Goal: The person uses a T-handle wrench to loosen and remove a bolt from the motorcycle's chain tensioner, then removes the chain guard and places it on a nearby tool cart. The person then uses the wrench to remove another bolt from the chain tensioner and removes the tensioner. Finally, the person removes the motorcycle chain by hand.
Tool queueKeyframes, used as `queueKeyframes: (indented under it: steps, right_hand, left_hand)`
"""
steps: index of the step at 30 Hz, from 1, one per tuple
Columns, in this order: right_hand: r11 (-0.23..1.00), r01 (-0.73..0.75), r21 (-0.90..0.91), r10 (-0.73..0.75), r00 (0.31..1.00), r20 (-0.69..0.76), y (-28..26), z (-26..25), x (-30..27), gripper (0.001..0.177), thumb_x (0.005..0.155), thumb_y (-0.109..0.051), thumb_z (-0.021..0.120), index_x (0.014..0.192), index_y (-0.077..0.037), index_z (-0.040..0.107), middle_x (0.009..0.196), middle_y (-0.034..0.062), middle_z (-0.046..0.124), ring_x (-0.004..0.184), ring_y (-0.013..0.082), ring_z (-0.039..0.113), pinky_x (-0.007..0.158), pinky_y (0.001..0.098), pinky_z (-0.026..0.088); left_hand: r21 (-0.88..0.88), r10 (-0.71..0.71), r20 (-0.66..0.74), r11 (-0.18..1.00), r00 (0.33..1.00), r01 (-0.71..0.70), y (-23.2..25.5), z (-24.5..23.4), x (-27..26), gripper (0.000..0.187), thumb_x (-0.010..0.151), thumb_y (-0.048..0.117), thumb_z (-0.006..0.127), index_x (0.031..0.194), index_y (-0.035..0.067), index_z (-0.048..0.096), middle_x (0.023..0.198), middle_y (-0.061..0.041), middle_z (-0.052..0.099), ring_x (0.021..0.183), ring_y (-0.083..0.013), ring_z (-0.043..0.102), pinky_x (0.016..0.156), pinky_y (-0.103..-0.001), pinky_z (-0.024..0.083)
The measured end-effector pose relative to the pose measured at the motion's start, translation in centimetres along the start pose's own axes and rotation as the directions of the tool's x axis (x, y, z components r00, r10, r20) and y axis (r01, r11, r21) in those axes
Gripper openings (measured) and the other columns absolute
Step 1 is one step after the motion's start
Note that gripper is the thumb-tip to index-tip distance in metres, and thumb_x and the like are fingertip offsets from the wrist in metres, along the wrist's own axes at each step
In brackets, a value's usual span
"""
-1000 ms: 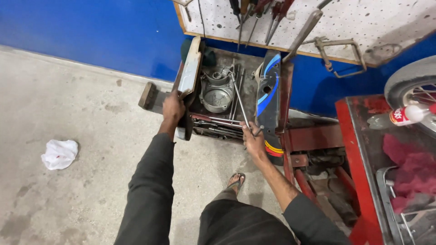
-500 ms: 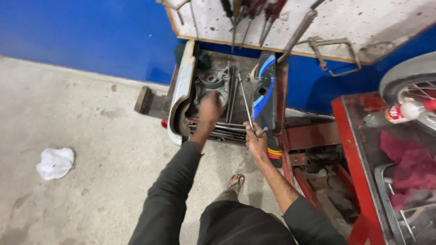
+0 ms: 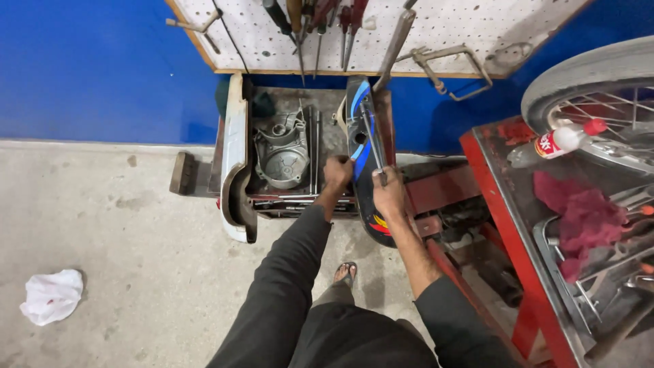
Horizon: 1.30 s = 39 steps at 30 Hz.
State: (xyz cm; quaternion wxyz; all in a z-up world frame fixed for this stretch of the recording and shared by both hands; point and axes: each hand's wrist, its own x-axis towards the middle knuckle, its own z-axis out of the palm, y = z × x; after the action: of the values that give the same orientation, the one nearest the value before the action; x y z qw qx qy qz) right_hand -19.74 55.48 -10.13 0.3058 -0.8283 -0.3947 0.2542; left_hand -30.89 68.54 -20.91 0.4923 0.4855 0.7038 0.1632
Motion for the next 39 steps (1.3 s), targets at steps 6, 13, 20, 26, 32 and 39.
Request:
queueKeyframes:
  steps: [6, 13, 20, 26, 32, 39]
  right_hand:
    - [0.968, -0.209, 0.137, 0.200, 0.977, 0.079, 1.1, -0.5, -0.2, 0.030, 0.094, -0.056, 0.051, 0.101, -0.029, 0.065, 0.096, 0.0013, 0.069, 0.099, 0.0298, 0.068, 0.079, 0.0429, 0.050]
    - [0.862, -0.275, 0.427, 0.295, 0.955, 0.020, 1.4, 0.0, -0.5, 0.022, 0.095, -0.038, 0.057, 0.092, -0.016, 0.063, 0.093, 0.0103, 0.065, 0.090, 0.0324, 0.063, 0.066, 0.0441, 0.054]
    - [0.872, -0.164, 0.461, 0.200, 0.979, -0.032, 3.1, 1.1, 0.5, 0.024, 0.097, -0.037, 0.057, 0.100, -0.014, 0.064, 0.096, 0.0109, 0.061, 0.096, 0.0316, 0.058, 0.080, 0.0470, 0.051]
    - [0.902, -0.318, 0.291, 0.305, 0.948, 0.091, 0.9, 1.5, -0.9, 0.031, 0.094, -0.057, 0.050, 0.108, -0.033, 0.062, 0.110, -0.0018, 0.063, 0.095, 0.0278, 0.064, 0.083, 0.0447, 0.049]
    - [0.866, -0.429, 0.257, 0.392, 0.901, 0.186, 1.0, 0.3, -0.2, 0.054, 0.096, -0.065, 0.044, 0.140, -0.035, 0.046, 0.148, -0.0002, 0.049, 0.134, 0.0298, 0.046, 0.104, 0.0548, 0.024]
    - [0.722, -0.328, 0.609, 0.245, 0.945, 0.218, -4.3, -3.0, -4.0, 0.054, 0.100, -0.035, 0.056, 0.143, -0.005, 0.043, 0.126, 0.0156, 0.067, 0.121, 0.0310, 0.062, 0.104, 0.0497, 0.042]
  left_hand:
    - [-0.458, 0.031, -0.062, 0.887, 0.998, -0.057, 0.6, 0.6, 2.4, 0.030, 0.093, 0.024, 0.061, 0.117, 0.007, 0.068, 0.119, -0.021, 0.068, 0.122, -0.0349, 0.059, 0.103, -0.047, 0.046]
    - [-0.802, -0.070, 0.094, 0.586, 0.993, 0.118, 4.4, 1.9, 7.0, 0.043, 0.099, 0.023, 0.057, 0.139, 0.010, 0.052, 0.131, -0.021, 0.061, 0.126, -0.0363, 0.056, 0.108, -0.053, 0.042]
    - [-0.311, -0.002, -0.263, 0.947, 0.965, -0.083, 6.4, 0.1, 6.4, 0.047, 0.088, 0.020, 0.071, 0.132, 0.010, 0.058, 0.119, -0.017, 0.068, 0.119, -0.0339, 0.062, 0.100, -0.050, 0.052]
    - [-0.016, 0.185, -0.507, 0.975, 0.842, -0.223, 10.3, -4.2, -1.8, 0.045, 0.088, 0.018, 0.068, 0.131, 0.012, 0.056, 0.110, -0.015, 0.067, 0.109, -0.0358, 0.067, 0.092, -0.050, 0.056]
    - [-0.044, 0.266, -0.633, 0.925, 0.727, -0.376, 9.0, -5.8, -8.2, 0.042, 0.092, 0.009, 0.060, 0.133, 0.008, 0.050, 0.111, -0.016, 0.058, 0.109, -0.0381, 0.062, 0.092, -0.050, 0.054]
    - [0.066, 0.484, -0.713, 0.767, 0.507, -0.639, 8.9, -7.7, -9.2, 0.032, 0.092, 0.003, 0.055, 0.124, 0.006, 0.052, 0.107, -0.020, 0.055, 0.103, -0.0450, 0.060, 0.093, -0.051, 0.050]
